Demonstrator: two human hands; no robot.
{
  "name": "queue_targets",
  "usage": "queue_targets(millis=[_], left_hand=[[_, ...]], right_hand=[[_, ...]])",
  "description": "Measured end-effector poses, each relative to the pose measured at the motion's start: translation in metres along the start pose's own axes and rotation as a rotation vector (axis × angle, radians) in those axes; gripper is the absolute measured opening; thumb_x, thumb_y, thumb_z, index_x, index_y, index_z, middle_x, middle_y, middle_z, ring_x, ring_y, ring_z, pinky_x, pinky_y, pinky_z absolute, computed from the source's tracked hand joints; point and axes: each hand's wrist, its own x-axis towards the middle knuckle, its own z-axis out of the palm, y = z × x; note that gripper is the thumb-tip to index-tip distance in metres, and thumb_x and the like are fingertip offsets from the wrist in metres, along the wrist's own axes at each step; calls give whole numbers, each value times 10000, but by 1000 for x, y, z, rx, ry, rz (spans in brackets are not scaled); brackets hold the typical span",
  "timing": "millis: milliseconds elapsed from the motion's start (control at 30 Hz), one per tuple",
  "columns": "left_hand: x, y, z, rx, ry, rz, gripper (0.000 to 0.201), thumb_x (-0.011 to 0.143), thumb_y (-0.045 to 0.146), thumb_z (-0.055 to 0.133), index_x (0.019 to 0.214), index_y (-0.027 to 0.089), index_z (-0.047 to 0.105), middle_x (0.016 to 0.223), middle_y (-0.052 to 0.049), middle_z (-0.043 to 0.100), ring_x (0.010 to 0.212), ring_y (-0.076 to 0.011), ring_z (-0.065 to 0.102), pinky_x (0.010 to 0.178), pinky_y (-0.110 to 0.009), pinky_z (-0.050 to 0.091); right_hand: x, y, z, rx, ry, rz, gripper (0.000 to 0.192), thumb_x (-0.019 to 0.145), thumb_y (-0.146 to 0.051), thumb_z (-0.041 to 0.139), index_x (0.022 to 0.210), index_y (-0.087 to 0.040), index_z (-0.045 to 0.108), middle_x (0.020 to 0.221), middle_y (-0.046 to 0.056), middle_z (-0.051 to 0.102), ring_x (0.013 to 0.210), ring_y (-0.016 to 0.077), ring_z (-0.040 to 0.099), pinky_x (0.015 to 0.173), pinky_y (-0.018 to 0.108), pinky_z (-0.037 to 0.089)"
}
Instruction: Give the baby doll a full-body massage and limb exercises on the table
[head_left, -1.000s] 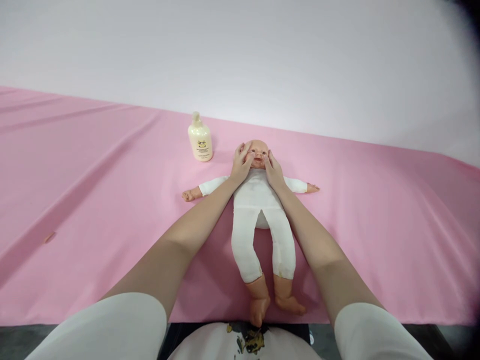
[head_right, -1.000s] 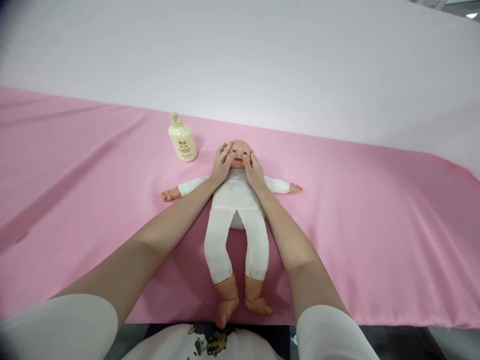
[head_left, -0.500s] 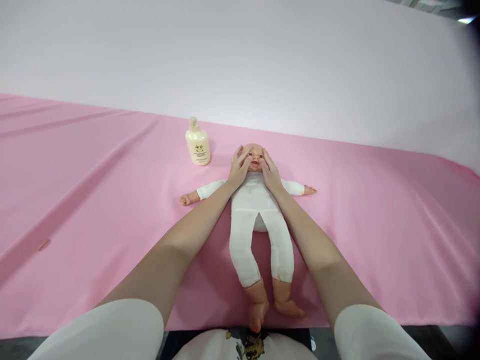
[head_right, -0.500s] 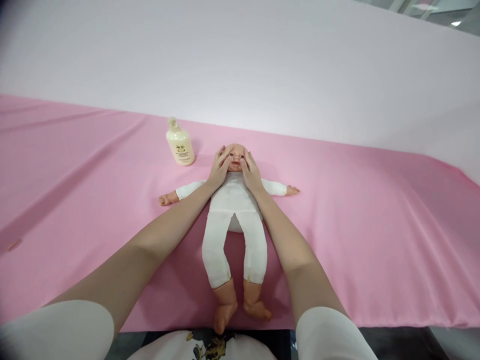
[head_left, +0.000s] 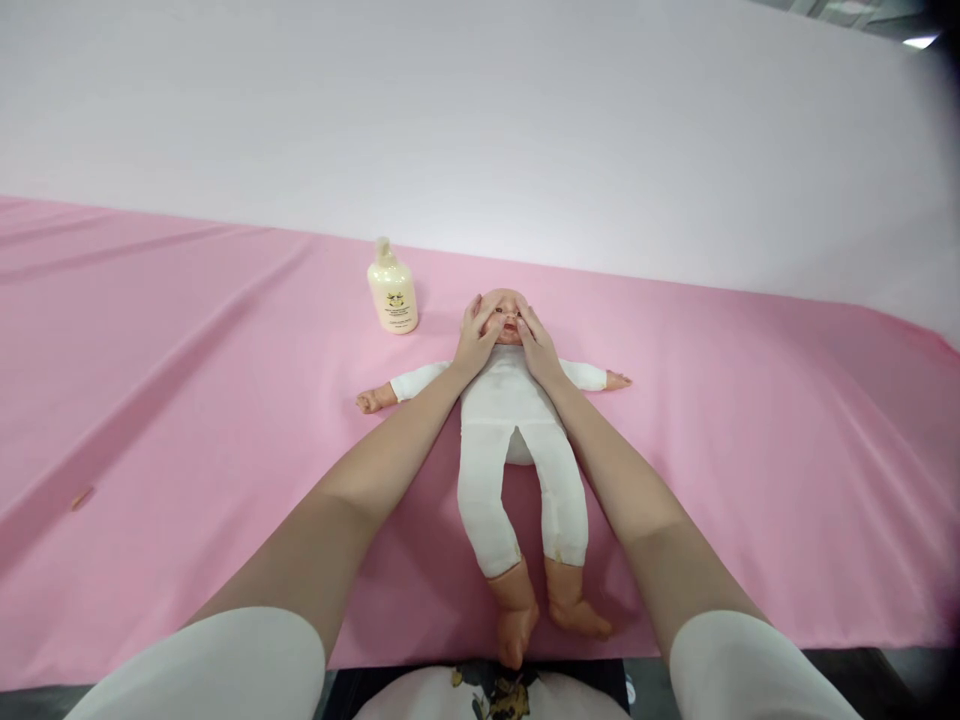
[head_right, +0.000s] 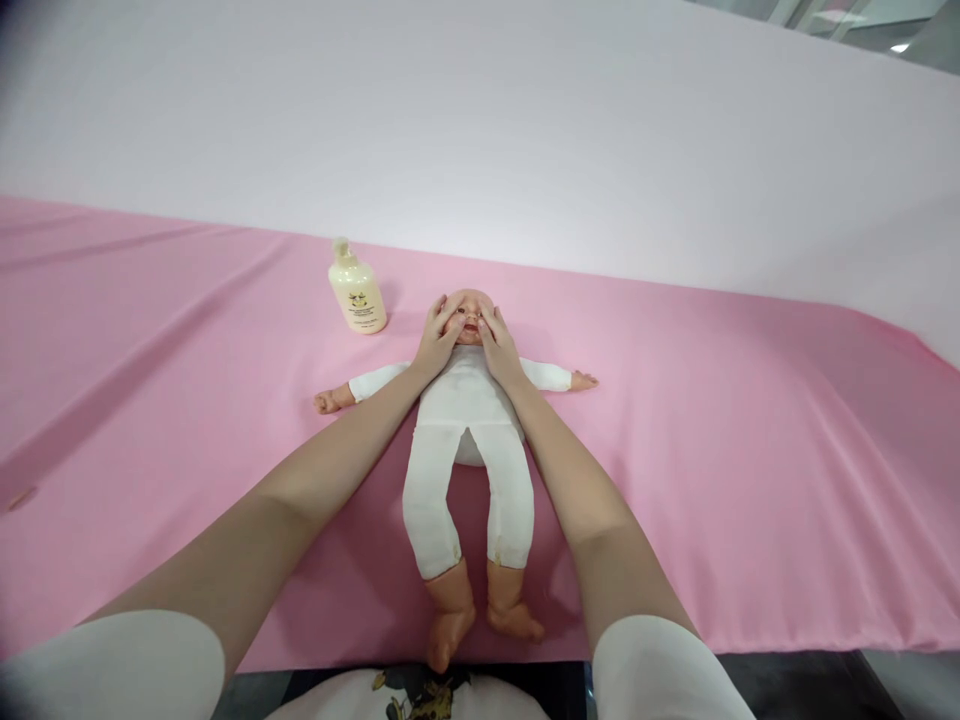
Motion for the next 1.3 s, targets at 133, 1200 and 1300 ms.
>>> queue_targets(millis=[133, 1200, 1300], left_hand=[[1, 0, 1, -4, -6, 103, 622, 928, 675, 391, 1274, 228, 649, 1555, -116, 376, 1484, -265, 294, 1244, -445, 202], [1, -1, -4, -48, -32, 23, 595, 921, 660, 440, 1315, 251, 619, 1581, -81, 375, 1516, -261, 246, 1255, -438, 199], [1, -1, -4, -55, -16, -7, 613, 914, 652, 466, 1388, 272, 551, 1600, -69, 347, 1515, -260, 249, 1258, -441, 187]], right_hand=[[-1, -2, 0, 7, -14, -21, 805, 897, -765, 315, 1490, -233, 432, 1597, -11, 350, 1549, 180, 141, 1280, 386, 147], [2, 4, 4, -34, 6, -18, 808, 897, -761, 309, 1525, -254, 362, 1616, -8, 313, 1533, 177, 210, 1272, 378, 170], [2, 3, 4, -12, 46, 43, 888, 870, -781, 348, 1549, -210, 306, 1616, 40, 310, 1510, 198, 282, 1263, 387, 197]])
